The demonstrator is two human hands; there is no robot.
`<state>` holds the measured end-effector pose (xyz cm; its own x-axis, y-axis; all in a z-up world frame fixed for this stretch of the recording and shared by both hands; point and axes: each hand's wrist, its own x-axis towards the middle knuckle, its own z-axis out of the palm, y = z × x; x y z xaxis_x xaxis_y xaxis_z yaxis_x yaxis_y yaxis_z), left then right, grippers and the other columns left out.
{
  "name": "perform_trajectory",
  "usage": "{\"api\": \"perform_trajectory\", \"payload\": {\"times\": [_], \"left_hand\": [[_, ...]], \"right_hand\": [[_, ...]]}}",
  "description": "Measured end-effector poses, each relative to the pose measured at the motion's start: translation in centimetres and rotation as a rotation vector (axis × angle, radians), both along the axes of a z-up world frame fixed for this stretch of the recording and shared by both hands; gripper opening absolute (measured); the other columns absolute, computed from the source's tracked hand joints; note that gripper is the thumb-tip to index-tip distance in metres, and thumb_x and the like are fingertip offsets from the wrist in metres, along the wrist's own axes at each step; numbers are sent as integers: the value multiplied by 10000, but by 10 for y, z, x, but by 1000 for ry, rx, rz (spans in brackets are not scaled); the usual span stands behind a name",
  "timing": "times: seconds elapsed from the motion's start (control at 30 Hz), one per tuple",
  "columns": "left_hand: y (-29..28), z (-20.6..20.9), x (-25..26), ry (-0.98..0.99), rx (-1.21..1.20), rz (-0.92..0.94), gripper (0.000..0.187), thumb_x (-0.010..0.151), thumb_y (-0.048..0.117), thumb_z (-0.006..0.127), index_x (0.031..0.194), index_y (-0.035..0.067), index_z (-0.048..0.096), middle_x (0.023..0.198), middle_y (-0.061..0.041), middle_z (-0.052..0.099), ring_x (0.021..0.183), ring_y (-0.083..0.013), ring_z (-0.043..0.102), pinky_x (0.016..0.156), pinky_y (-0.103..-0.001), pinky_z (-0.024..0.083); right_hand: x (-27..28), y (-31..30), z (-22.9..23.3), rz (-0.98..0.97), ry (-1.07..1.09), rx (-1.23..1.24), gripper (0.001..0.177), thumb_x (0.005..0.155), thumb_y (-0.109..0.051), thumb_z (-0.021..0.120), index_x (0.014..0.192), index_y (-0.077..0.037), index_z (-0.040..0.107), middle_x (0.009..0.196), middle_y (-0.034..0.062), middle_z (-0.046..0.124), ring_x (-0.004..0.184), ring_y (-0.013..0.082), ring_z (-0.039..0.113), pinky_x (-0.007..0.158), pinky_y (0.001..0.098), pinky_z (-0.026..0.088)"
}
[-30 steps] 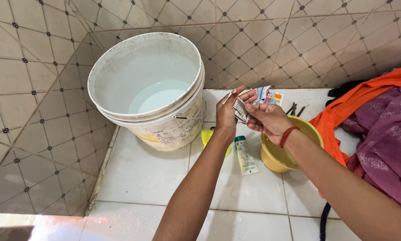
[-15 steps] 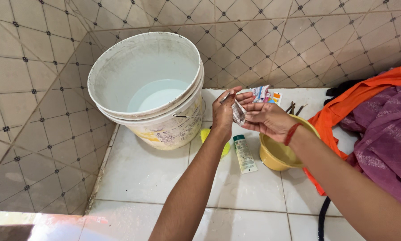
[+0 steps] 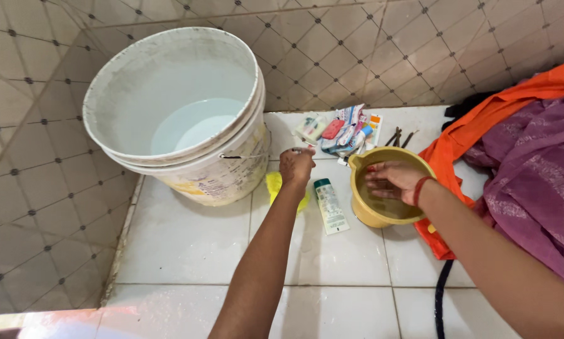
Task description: The person wipes a wall-mounted metal shelf and the surrounding tiled wall with a yellow scrub sponge, then wipes an orange plastic basket and a yellow mug. They then sit on the floor and arrange toiletry tubes and bottles next to a bucket of water, dipping items in the mug.
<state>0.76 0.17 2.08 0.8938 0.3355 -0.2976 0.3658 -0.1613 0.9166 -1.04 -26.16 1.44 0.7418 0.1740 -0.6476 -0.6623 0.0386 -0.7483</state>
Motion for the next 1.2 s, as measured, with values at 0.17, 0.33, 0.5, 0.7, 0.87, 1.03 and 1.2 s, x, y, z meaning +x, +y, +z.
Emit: {"api": "perform_trajectory", "payload": {"times": [0.17,0.33,0.5,0.7,0.87,1.03,1.2], "left_hand": [[-7,-65,1,-69,668,-261,360,873,339,709,1094,57,682,1087,-202,688,1077,-371,661,947,-435,536],[-22,-71,-18,107,806,-532,674,867,454,754,1298,2,498,1264,-219,643,1253,-353,595,1040,-407,520],[-33,-67,-27,206,812,-607,701,834,420,769,1321,18,464,1298,-194,635,1282,-341,572,1032,-424,523],[-31,-99,-30,134,797,-603,981,844,345,772,1536,-38,191,1320,-254,576,1236,-354,595,1053,-385,499],[-30,-112,-35,144,745,-655,587,816,329,804,1250,89,489,1252,-118,618,1211,-316,581,1048,-374,473],[-4,-94,-40,-74,517,-649,557,709,276,876,1137,97,568,1097,-92,695,1081,-259,679,957,-352,539],[0,-44,-45,-377,469,-573,694,604,247,960,1197,98,632,1162,-99,699,1105,-241,653,972,-344,512]], "right_hand": [[11,3,-47,-172,84,-20,115,1039,-199,515,1066,-159,620,921,0,688,760,152,678,715,361,614],[18,-1,-86,-231,170,-40,67,1031,-176,555,1011,-158,617,869,-1,653,698,135,646,611,323,573],[30,-15,-116,-203,252,-33,98,1013,-200,540,977,-187,630,861,-30,673,729,127,597,593,311,451],[40,-20,-131,-220,271,-115,158,1024,-248,576,905,-149,613,783,-17,589,672,155,476,613,332,447],[23,-10,-85,-352,274,76,249,1040,-299,546,891,-102,579,768,18,582,592,156,515,555,316,499],[4,14,25,-88,124,349,310,1002,-325,540,939,-28,600,831,63,656,695,172,660,649,308,593],[-5,53,112,477,-284,53,315,929,-244,655,1057,39,710,960,86,787,860,152,772,762,270,632]]}}
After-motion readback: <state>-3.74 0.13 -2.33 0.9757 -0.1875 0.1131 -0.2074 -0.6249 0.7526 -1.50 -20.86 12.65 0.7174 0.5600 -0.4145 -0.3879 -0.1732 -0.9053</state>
